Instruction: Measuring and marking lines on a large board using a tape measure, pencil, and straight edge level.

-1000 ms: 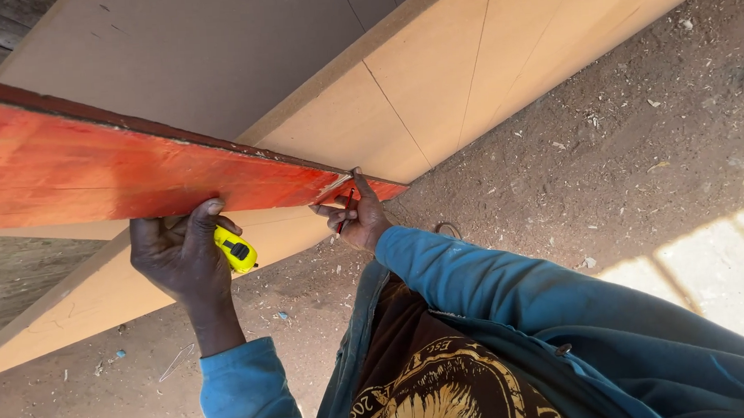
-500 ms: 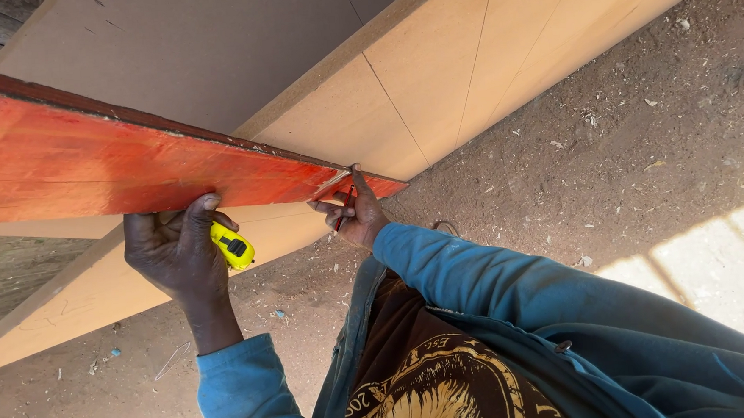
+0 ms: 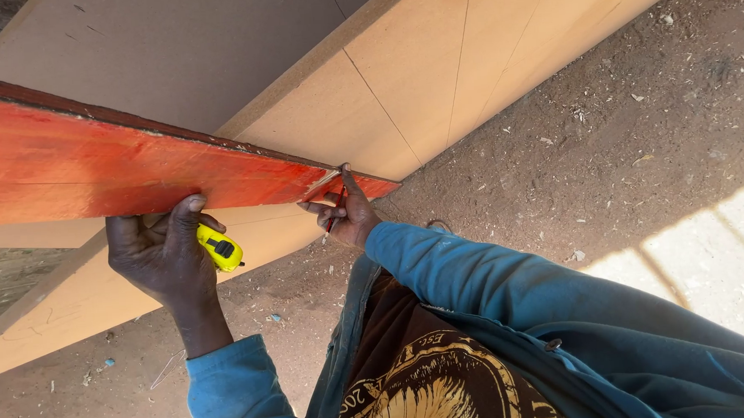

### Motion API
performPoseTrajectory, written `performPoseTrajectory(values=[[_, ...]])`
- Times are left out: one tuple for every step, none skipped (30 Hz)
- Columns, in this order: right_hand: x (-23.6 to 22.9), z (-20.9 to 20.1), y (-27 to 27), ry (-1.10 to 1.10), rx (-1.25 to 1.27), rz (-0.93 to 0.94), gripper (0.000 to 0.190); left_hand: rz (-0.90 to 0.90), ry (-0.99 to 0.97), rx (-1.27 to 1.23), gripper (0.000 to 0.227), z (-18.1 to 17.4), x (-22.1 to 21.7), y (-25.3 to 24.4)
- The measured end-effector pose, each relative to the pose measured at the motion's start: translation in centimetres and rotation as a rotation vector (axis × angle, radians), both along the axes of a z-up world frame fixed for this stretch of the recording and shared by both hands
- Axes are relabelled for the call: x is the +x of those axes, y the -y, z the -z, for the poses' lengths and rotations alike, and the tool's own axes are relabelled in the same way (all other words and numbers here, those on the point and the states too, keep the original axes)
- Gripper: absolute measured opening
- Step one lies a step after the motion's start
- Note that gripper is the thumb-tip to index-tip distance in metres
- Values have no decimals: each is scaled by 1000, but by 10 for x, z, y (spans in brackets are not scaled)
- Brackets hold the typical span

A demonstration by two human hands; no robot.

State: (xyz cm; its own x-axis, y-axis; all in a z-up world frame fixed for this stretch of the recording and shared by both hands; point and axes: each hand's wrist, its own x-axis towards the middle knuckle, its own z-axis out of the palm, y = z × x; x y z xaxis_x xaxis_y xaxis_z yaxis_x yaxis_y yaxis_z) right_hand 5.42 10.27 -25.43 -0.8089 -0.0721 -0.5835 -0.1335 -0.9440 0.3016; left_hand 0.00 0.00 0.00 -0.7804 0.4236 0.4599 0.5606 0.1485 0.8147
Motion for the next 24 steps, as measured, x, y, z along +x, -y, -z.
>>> performPoseTrajectory(values=[[-3, 4, 0, -4, -14, -5, 56, 2, 3, 5, 26, 1, -1, 0], [-2, 0, 0, -5, -13, -2, 56, 4, 3, 6, 26, -1, 0, -1], [-1, -4, 0, 16, 2, 8, 55, -1, -5, -4, 25, -2, 0, -1], [1, -9, 0, 37, 17, 17, 55, -6, -14, -14, 23, -3, 1, -2], [0, -5, 0, 34, 18, 16, 55, -7, -16, -13, 23, -3, 1, -2], [-1, -1, 0, 13, 23, 9, 57, -6, 3, 9, 24, -2, 1, -3], [-2, 3, 0, -8, 28, 4, 59, -4, 21, 32, 25, -2, 1, -4], [-4, 5, 1, -11, 28, 4, 59, -3, 18, 32, 25, -3, 1, -3], [-6, 8, 1, -6, 26, 12, 58, 4, 11, 25, 24, -3, 1, -4], [-7, 9, 1, 0, 24, 20, 58, 10, 3, 18, 24, -4, 1, -5], [-7, 11, 0, -5, 31, 28, 58, 18, -2, 25, 24, -4, 1, -6], [-6, 12, 0, -20, 31, 28, 59, -1, 36, 40, 23, -3, 1, -7], [-6, 12, 2, -36, 26, 25, 62, -22, 73, 51, 23, -4, 2, -6], [-8, 9, -1, -42, 29, 30, 62, -18, 67, 54, 23, -6, 1, -8], [-8, 7, 0, -12, 29, 42, 59, -16, 54, 38, 22, -7, 2, -8], [-8, 6, 0, 19, 28, 54, 56, -15, 40, 22, 22, -8, 1, -9], [-8, 4, 0, 16, 29, 58, 56, -11, 37, 22, 22, -7, 1, -9], [-8, 4, -1, 22, 24, 40, 57, -24, 61, 47, 22, -6, -1, -9], [-6, 4, 1, 35, 15, 22, 58, -37, 92, 67, 23, -4, -1, -8], [-8, 4, -2, 37, 11, 25, 58, -34, 95, 63, 23, -4, -3, -10], [-8, 6, -2, 11, 18, 30, 57, -41, 99, 73, 24, -2, -3, -10], [-7, 7, -1, -15, 25, 35, 57, -49, 103, 82, 24, -1, -3, -10], [-6, 2, -2, -4, 17, 36, 57, -48, 115, 73, 24, -2, -4, -9], [-7, -3, -3, 4, 32, 17, 55, -51, 103, 84, 27, -2, -6, -9]])
